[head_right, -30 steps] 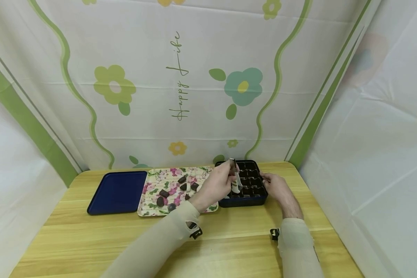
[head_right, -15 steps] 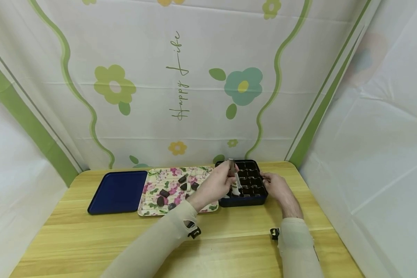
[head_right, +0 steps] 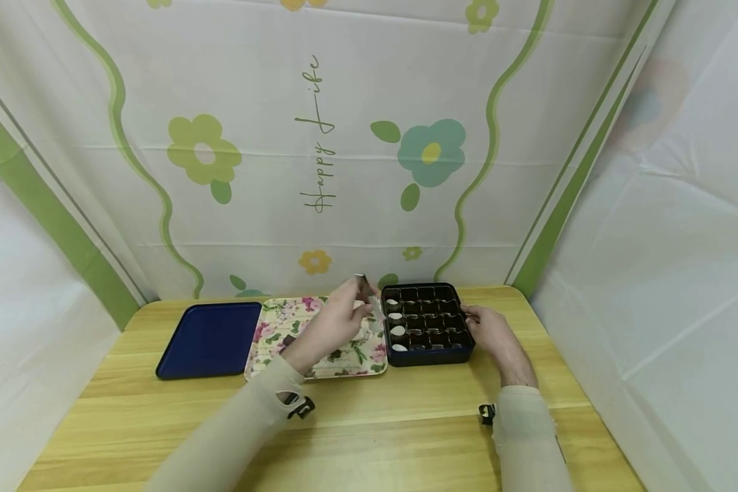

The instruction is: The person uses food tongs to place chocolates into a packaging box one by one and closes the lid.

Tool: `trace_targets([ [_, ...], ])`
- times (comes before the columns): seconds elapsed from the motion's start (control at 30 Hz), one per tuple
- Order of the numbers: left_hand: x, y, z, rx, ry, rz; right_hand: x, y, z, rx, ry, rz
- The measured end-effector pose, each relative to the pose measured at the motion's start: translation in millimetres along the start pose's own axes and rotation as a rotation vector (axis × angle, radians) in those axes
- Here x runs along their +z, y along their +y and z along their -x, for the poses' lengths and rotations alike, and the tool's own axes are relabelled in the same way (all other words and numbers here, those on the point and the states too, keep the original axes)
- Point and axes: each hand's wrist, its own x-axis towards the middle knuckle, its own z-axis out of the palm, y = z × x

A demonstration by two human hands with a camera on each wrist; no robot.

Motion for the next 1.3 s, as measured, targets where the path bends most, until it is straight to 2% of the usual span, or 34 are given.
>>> trace_targets([
  [0.2,-29.8,-22.3,22.2,-0.04,0.046,-0.022,-0.7,-1.2,-0.2,-0.011,0.008,0.013],
  [0.37,-52.4,-36.2,40.9,-0.084,0.06,-0.071,0.0,-1.0,-0.8,-0.013,0.009,0.018],
  [0.6,-78.0,-55.5,64.5,-0.115,0.054,-0.175,0.9,-0.3,-1.2,-0.007,0.002,0.018],
  [0.73,-90.1,-64.7,77.2,-0.152,0.03,-0.18,0.9,-0.8,-1.3,-0.007,-0.001,0.019],
  [0.97,-102.1,-79.5,87.8,-0.182,-0.009,-0.16,0.0,-0.5,0.2,-0.015,0.009,0.025],
  [1.3,-100.0,-91.3,87.5,-0.209,-0.032,-0.163,0.0,0.7,-1.2,-0.013,0.008,0.033],
])
